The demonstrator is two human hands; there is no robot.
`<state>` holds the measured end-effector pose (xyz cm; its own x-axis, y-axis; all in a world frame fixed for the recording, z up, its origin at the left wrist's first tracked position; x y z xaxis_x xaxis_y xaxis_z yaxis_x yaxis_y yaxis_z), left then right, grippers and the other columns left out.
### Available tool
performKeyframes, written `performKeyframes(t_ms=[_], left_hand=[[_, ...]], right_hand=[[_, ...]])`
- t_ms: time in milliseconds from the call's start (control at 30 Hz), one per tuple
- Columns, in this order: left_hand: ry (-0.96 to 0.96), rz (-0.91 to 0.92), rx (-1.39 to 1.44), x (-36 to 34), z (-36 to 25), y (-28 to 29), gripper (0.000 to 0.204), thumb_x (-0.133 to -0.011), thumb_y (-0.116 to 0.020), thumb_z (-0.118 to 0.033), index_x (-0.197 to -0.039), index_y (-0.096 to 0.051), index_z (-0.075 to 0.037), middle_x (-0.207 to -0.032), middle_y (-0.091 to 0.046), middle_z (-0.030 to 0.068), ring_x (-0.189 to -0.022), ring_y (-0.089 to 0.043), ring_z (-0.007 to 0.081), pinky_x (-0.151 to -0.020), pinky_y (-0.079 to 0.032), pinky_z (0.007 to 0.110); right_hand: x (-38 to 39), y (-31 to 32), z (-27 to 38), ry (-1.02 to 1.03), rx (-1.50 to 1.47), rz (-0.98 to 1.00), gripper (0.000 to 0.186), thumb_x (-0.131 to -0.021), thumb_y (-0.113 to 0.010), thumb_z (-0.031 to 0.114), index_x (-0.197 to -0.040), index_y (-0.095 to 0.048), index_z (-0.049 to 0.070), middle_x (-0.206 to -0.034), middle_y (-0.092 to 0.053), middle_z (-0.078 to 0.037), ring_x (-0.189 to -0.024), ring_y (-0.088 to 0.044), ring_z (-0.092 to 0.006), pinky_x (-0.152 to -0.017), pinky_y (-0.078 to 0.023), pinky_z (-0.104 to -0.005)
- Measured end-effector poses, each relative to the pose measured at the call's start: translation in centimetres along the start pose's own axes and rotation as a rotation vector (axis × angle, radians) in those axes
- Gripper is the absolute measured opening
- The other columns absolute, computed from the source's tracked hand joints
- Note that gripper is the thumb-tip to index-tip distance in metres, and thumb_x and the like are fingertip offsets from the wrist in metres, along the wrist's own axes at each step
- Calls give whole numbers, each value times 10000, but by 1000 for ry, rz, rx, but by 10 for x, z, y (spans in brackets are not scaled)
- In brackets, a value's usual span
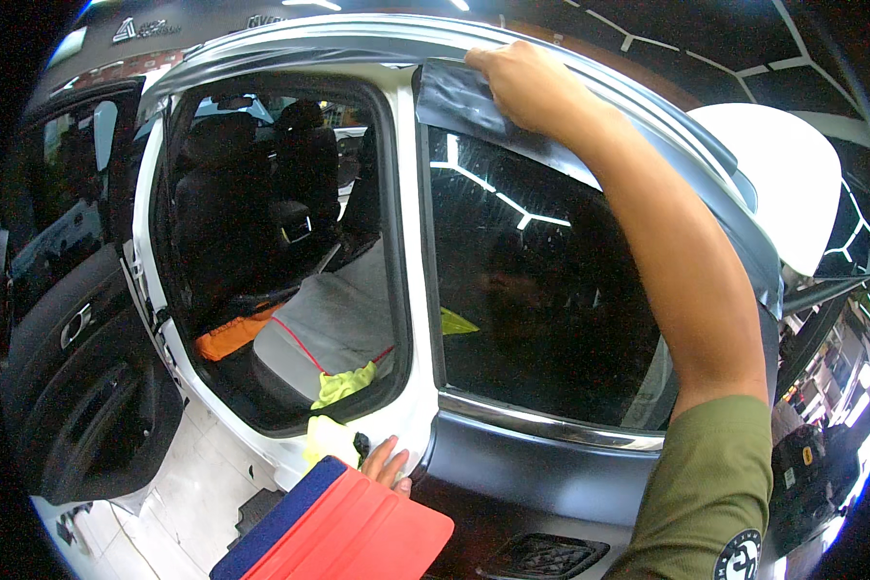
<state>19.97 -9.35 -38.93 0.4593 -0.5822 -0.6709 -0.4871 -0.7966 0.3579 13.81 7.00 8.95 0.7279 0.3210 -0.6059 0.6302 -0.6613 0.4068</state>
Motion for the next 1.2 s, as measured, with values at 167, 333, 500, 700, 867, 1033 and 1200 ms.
performKeyframes(t_ms=[167,333,500,700,867,1033,1200], left_hand=[[21,-57,-4,0,-4,1,410,-854,-625,-146,-1218,-560,30,-1381,-429,250,-1249,-436,407,-1033,-343,486],[38,-62,16,4,0,-1,398,-859,-625,-142,-1210,-568,36,-1382,-434,239,-1245,-439,408,-1044,-337,490],[44,-82,34,3,1,-1,392,-870,-622,-177,-1202,-579,27,-1375,-443,239,-1243,-441,408,-1035,-349,490],[44,-88,34,4,4,-3,403,-870,-625,-208,-1199,-584,20,-1381,-441,234,-1240,-443,407,-1034,-351,487],[67,-82,39,5,4,-3,391,-872,-616,-190,-1198,-582,23,-1375,-446,234,-1235,-445,408,-1034,-350,489],[60,-85,45,4,0,-1,353,-904,-569,-171,-1196,-577,27,-1371,-447,235,-1230,-446,408,-1030,-347,500],[61,-82,57,4,3,-3,345,-932,-537,-191,-1194,-575,31,-1366,-447,247,-1224,-448,415,-1026,-344,504]], right_hand=[[-3,1,6,5,59,50,249,-810,-533,-1,-1046,-605,34,-813,-651,-260,-800,-664,-390,-718,-531,-469],[-7,-2,6,-25,171,102,289,-911,-498,67,-1171,-622,86,-819,-668,-244,-750,-685,-342,-696,-553,-408],[-6,2,9,2,206,91,310,-890,-503,34,-1172,-618,87,-797,-663,-247,-726,-689,-339,-665,-564,-407],[2,5,7,-3,259,90,308,-900,-504,24,-1177,-615,96,-772,-658,-241,-714,-693,-320,-656,-569,-391],[11,3,-6,-80,161,112,269,-940,-476,83,-1183,-590,94,-742,-644,-245,-701,-683,-330,-661,-557,-408],[26,6,-15,-40,211,94,252,-944,-479,93,-1169,-591,90,-746,-642,-247,-692,-676,-337,-645,-549,-416],[41,11,-23,-111,210,119,254,-946,-490,112,-1179,-591,95,-745,-646,-230,-699,-673,-334,-649,-542,-407]])
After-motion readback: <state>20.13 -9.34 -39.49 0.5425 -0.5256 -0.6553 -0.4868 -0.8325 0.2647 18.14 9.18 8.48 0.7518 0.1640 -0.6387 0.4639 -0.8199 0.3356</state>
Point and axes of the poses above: each hand's wrist, its own x-axis away from the middle knuckle, its own y-axis out of the back of the hand, z = x × y, the point moved 7 cm from there along -x, towards the middle knuckle
